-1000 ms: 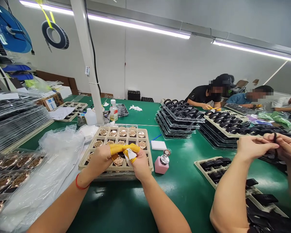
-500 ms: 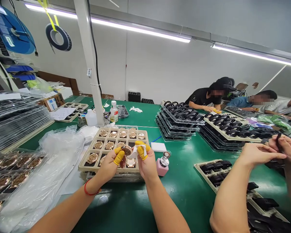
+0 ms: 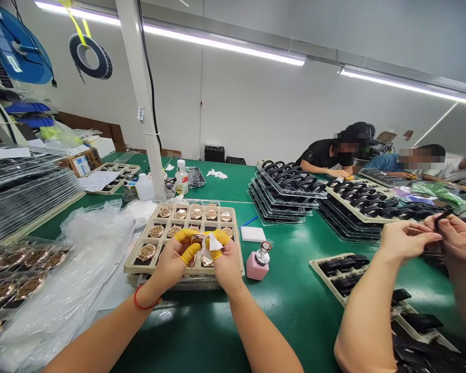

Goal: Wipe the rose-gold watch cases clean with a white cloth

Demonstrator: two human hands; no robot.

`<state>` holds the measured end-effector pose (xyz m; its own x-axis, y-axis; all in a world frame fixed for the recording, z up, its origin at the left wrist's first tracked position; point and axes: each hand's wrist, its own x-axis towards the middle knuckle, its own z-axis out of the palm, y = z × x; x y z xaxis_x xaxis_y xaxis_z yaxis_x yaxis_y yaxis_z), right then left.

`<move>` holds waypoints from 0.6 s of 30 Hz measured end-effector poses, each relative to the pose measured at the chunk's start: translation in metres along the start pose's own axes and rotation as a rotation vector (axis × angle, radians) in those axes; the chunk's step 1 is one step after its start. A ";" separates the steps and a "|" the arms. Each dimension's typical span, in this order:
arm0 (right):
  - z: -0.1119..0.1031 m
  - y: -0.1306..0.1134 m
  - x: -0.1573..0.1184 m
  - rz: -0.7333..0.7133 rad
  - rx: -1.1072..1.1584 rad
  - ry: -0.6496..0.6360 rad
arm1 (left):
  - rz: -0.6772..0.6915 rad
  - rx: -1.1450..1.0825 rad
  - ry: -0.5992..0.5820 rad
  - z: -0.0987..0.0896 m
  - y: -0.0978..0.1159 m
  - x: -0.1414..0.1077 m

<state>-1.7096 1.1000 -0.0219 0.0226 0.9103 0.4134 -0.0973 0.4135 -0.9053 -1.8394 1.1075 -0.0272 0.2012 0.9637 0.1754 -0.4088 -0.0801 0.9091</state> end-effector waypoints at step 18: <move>0.010 0.005 0.001 -0.026 -0.153 -0.045 | -0.305 -0.301 -0.018 0.005 -0.002 0.002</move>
<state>-1.7202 1.1027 -0.0250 -0.0222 0.8987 0.4379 0.0555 0.4384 -0.8970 -1.8336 1.1082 -0.0268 0.3678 0.9268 -0.0756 -0.5693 0.2887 0.7698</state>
